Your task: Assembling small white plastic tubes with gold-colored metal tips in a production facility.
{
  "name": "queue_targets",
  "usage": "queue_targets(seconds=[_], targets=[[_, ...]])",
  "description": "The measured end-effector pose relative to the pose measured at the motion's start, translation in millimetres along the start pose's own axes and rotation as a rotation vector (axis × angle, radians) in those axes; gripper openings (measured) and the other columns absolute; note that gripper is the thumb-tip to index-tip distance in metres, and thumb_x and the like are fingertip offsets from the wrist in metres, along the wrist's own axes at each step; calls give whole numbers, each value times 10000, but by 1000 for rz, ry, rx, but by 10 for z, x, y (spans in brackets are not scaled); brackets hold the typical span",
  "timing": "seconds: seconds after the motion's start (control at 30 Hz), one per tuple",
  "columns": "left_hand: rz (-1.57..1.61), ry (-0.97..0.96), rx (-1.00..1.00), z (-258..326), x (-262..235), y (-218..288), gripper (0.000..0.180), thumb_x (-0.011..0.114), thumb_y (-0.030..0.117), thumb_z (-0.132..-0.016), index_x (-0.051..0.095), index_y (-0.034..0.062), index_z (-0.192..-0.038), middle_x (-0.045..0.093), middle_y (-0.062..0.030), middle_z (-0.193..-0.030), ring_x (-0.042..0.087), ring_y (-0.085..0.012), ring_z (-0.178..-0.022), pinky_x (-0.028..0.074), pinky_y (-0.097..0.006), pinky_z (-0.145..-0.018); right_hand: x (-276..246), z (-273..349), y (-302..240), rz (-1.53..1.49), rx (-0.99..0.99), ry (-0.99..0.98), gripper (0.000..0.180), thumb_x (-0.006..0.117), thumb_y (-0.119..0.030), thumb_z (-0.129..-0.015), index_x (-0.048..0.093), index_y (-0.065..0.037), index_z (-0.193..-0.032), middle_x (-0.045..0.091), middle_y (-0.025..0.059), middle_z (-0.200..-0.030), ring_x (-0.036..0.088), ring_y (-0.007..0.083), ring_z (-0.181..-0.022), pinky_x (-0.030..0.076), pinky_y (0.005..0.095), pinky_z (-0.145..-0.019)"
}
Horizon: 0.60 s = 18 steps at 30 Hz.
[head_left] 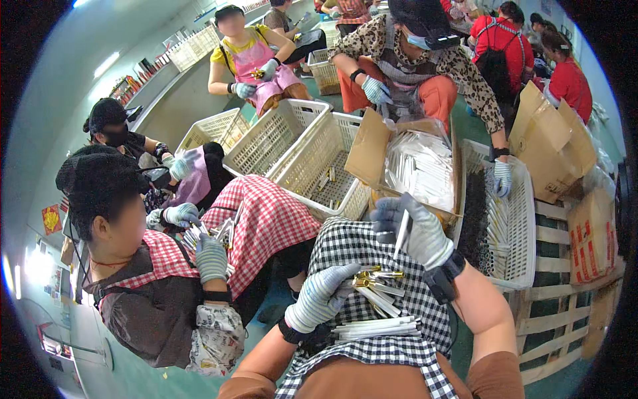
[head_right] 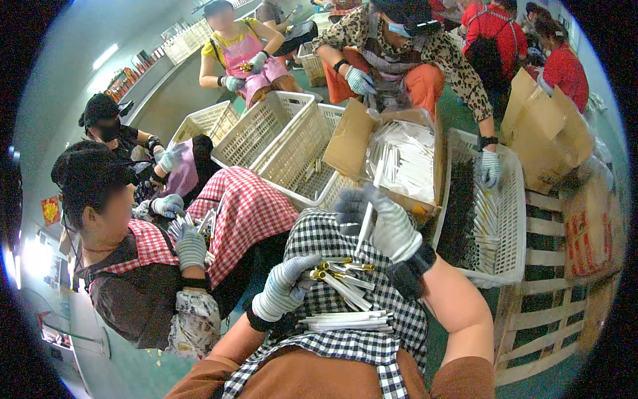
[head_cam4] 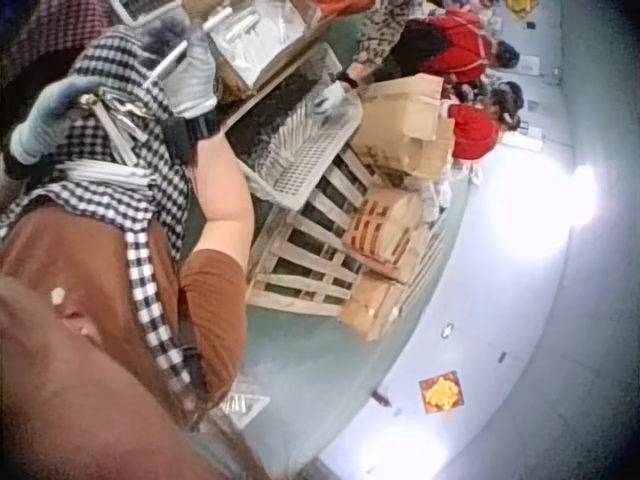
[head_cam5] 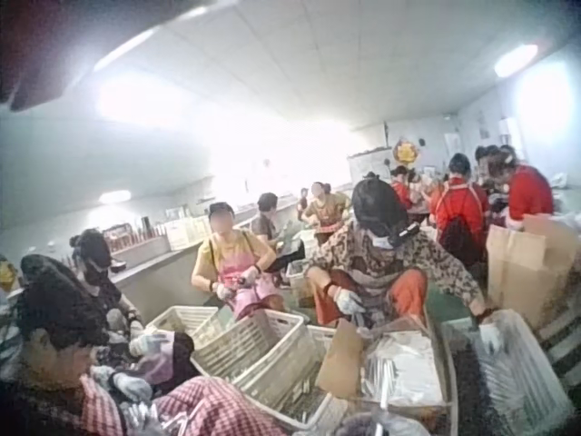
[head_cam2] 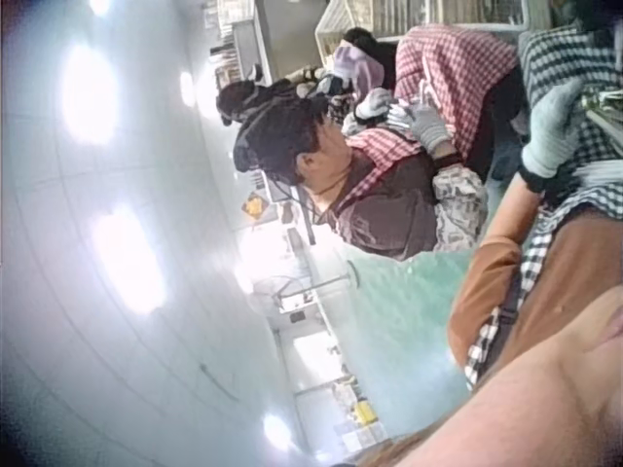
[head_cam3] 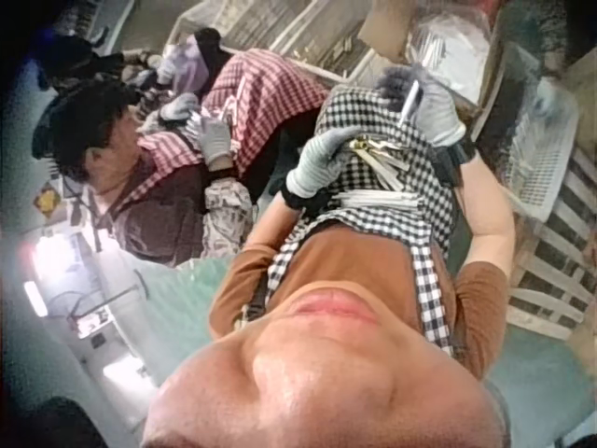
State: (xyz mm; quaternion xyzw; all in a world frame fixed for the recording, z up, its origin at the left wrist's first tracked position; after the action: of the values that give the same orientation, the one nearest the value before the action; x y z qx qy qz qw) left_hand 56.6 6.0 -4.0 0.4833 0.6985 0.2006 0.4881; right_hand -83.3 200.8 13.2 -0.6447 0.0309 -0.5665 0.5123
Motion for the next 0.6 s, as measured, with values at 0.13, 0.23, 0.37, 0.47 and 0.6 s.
queue_targets(seconds=[0.13,0.23,0.37,0.47,0.6], targets=[[124,-27,-90,-41,27,14,457,472,-139,-819,583,47,-1221,629,-8,-853,487,-53,-663,446,-196,-633,-45,222,-30,96,-8,180,660,499,-656,-873,664,-33,-1019,677,53,-851,632,118,-728,531,265,-680],[193,-25,-207,-58,49,51,333,578,-21,-891,578,34,-1219,673,-45,-992,600,-95,-863,479,-241,-801,-22,380,-47,263,-119,95,704,488,-710,-843,673,-44,-980,640,21,-754,586,87,-606,479,209,-537],[343,-32,-284,-44,53,101,345,609,40,-907,563,31,-1249,675,-40,-1018,606,-89,-916,474,-236,-836,27,552,2,286,-150,86,590,534,-617,-879,658,-43,-946,620,27,-734,570,84,-573,446,198,-473],[426,-108,-350,-32,67,140,422,565,-31,-908,501,19,-1321,565,38,-881,510,-44,-761,439,-181,-735,62,645,35,184,-250,94,483,643,-519,-855,636,-41,-921,610,58,-684,551,100,-525,417,218,-439],[633,-58,-424,-24,73,199,396,590,20,-898,533,27,-1290,598,-3,-1025,552,-86,-922,439,-223,-855,72,764,69,156,-338,26,380,650,-396,-880,645,-23,-951,654,62,-783,612,124,-633,493,232,-536]])
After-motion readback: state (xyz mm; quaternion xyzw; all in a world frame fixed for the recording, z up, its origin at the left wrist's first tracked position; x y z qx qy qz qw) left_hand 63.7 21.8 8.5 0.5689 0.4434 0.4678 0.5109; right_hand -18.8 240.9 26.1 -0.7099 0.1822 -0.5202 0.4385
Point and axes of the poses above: each hand's wrist, its own z-axis away from the middle knuckle, its own x-axis out of the palm, y = z × x, the point moved 1 cm from there along -z, towards the middle knuckle
